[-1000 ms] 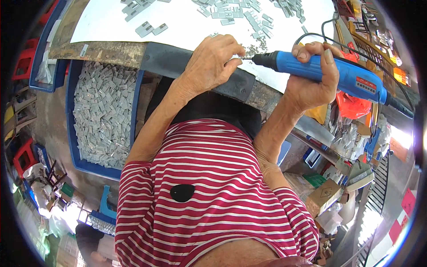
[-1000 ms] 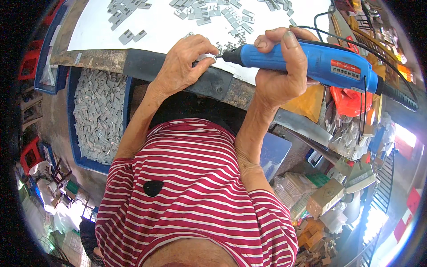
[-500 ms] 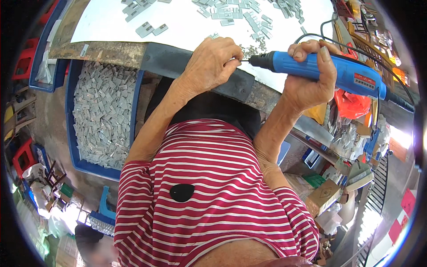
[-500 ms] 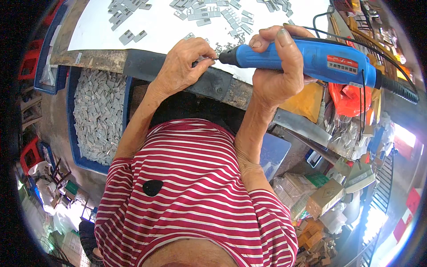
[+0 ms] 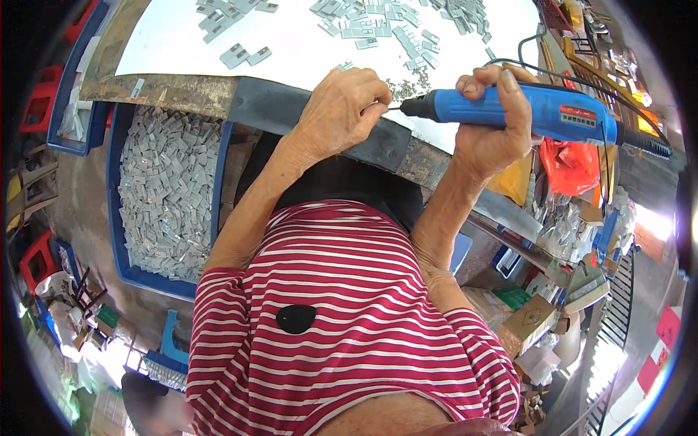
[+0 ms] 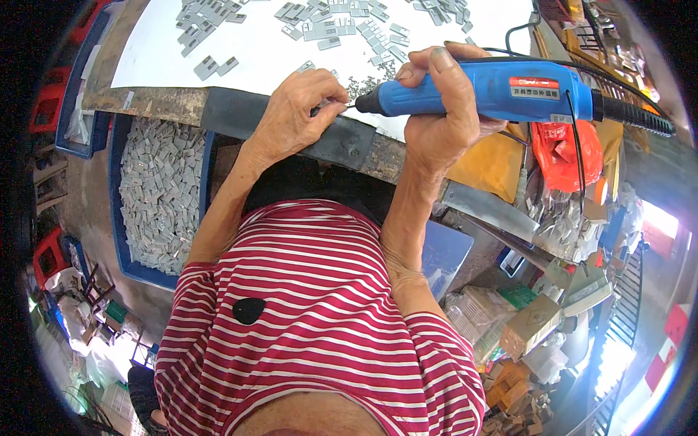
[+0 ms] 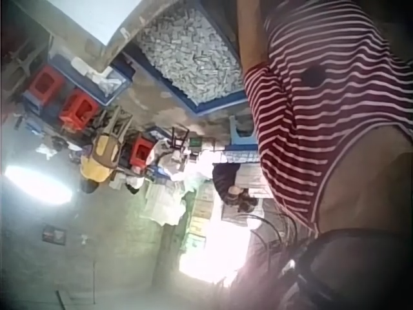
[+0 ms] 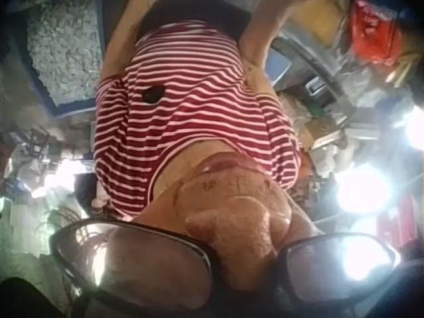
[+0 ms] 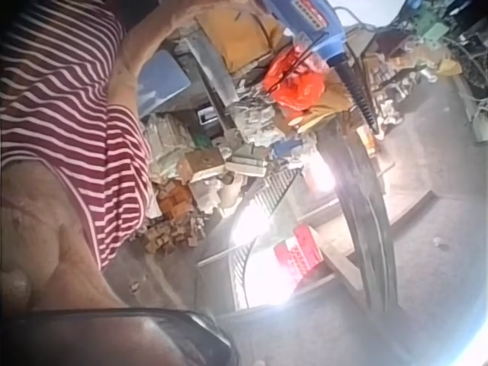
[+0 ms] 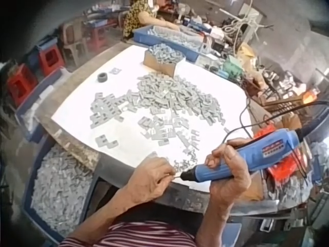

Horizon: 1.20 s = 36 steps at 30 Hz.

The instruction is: Using an electric screwdriver to assemble small metal components on a workbench.

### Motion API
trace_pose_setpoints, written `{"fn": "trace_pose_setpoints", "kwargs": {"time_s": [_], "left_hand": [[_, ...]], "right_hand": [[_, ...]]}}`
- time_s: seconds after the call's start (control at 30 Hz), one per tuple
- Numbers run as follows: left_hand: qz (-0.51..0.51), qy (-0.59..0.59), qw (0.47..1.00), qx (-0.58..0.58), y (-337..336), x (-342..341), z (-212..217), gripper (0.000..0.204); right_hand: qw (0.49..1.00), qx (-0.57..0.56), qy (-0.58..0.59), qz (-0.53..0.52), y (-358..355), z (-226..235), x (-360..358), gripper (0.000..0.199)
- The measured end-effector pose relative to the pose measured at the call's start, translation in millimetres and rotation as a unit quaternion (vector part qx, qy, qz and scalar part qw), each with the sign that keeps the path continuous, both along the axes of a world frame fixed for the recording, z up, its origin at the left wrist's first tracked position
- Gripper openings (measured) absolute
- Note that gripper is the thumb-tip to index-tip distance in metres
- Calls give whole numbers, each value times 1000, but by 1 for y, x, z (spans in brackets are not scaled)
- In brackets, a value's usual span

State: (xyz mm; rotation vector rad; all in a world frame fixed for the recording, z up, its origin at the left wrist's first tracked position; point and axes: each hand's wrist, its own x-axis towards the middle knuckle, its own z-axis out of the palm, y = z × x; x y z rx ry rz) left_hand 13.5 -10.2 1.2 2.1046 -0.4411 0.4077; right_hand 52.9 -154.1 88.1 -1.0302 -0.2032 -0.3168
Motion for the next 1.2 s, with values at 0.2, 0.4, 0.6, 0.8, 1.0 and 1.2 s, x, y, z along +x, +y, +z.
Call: {"fn": "trace_pose_setpoints", "kwargs": {"time_s": [0.2,0.4,0.6,0.8,1.0,1.2], "left_hand": [[-4,7,1000,3,0,0,-1,7],[-5,4,1000,9,0,0,1,8],[-5,1,1000,12,0,-1,2,8],[-6,4,1000,20,-1,-1,0,8],[1,-9,1000,22,-1,0,-2,7],[2,4,1000,20,-1,-1,-2,7]], "right_hand": [[1000,-14,-10,-11,3,-1,0,27],[999,-26,9,-21,5,-2,-1,25],[999,-24,14,-23,4,-6,1,22],[999,-27,10,-22,4,-10,2,21],[998,-54,16,-32,2,-11,2,23],[998,-41,20,-41,2,-12,2,22]]}}
